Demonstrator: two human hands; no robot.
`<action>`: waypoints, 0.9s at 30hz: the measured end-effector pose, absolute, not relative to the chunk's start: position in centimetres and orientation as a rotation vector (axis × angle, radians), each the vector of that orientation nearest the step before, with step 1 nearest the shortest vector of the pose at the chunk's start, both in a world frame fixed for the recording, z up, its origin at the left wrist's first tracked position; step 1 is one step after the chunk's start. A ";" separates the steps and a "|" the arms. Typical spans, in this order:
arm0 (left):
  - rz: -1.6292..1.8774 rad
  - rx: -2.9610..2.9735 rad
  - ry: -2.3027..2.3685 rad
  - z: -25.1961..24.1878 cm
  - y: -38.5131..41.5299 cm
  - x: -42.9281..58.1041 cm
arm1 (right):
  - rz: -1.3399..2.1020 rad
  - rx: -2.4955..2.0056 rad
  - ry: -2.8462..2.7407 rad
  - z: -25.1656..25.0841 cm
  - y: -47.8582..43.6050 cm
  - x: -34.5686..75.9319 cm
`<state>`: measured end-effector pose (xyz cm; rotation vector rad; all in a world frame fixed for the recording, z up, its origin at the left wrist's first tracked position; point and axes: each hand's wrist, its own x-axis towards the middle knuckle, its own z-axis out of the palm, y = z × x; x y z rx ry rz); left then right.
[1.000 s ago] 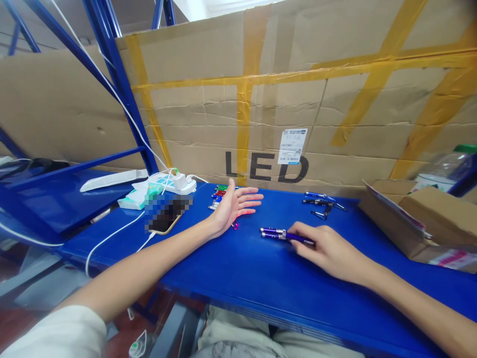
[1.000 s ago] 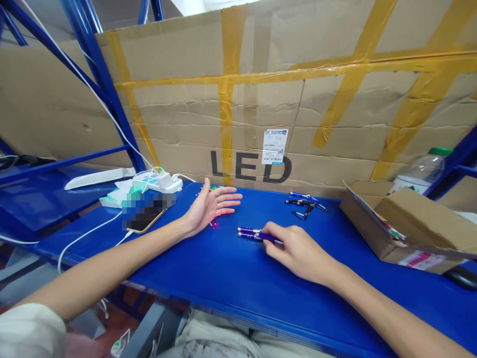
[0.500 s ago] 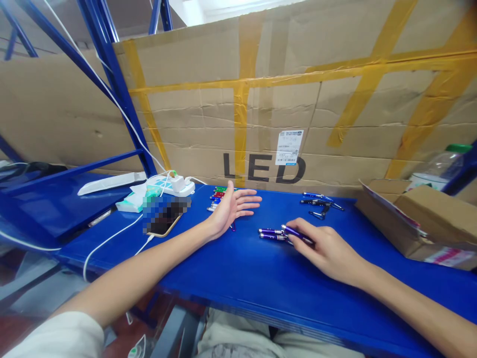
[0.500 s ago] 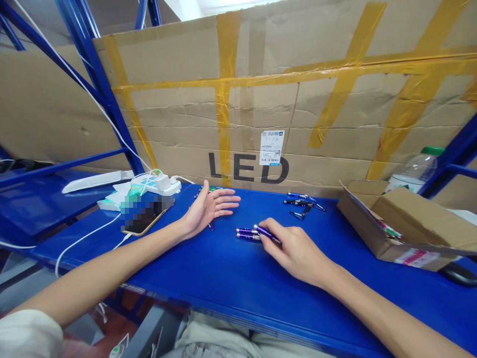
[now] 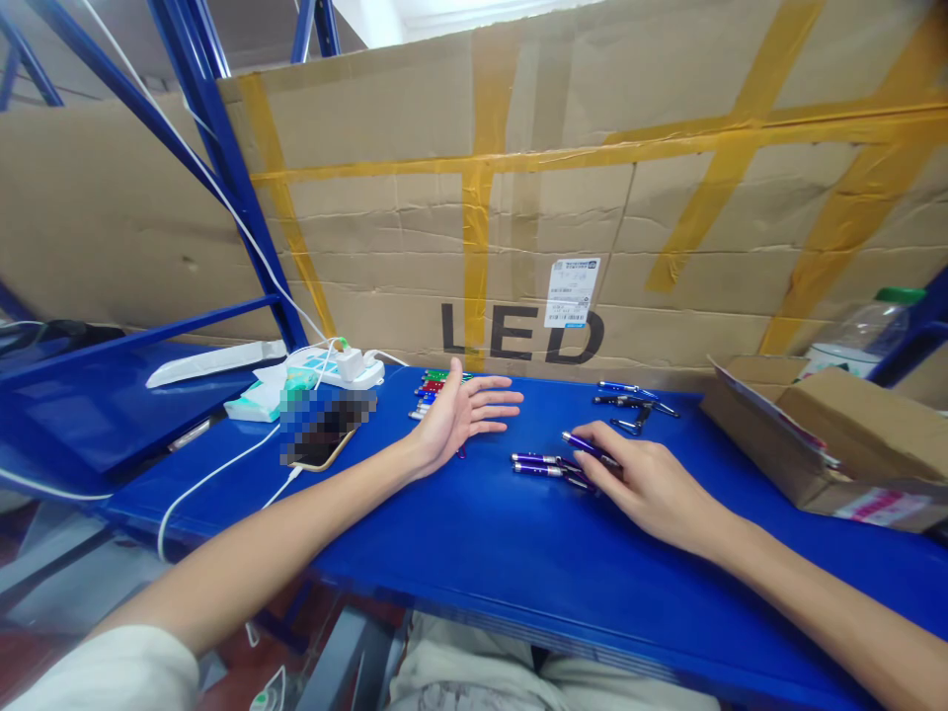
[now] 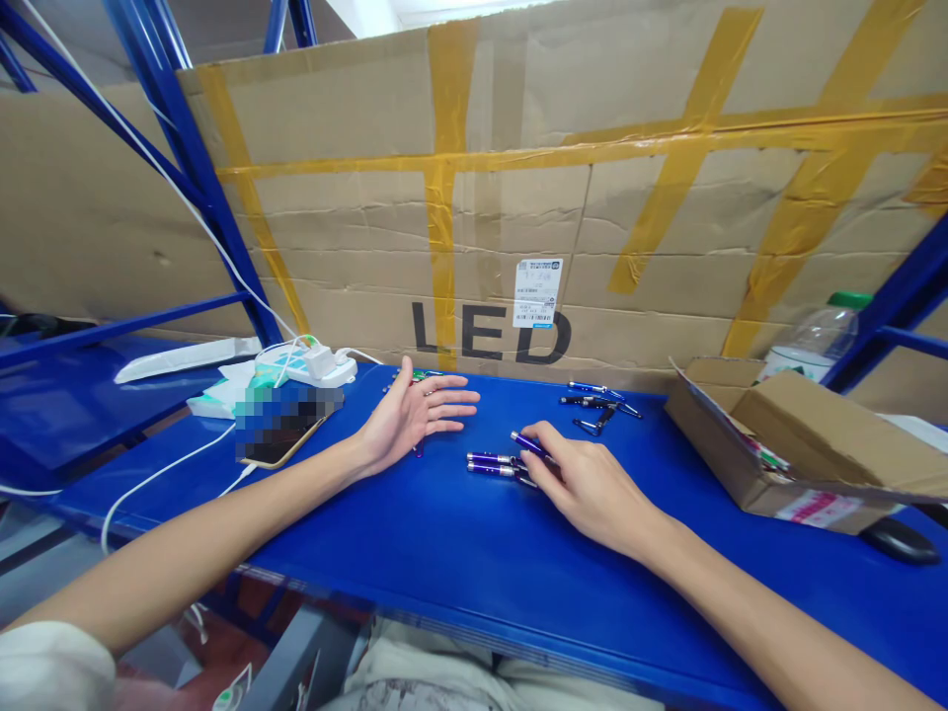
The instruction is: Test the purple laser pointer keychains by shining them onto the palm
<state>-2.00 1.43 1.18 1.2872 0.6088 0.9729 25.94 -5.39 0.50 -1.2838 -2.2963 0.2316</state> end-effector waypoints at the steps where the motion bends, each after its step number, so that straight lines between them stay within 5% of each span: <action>1: 0.972 1.285 0.603 1.2 1.4 -2.0 | 0.219 -1.290 -2.299 0.5 -5.4 26.0; 27: 1.025 1.258 0.633 1.3 1.4 -1.9 | 0.260 -1.237 -2.487 -0.1 -4.7 26.7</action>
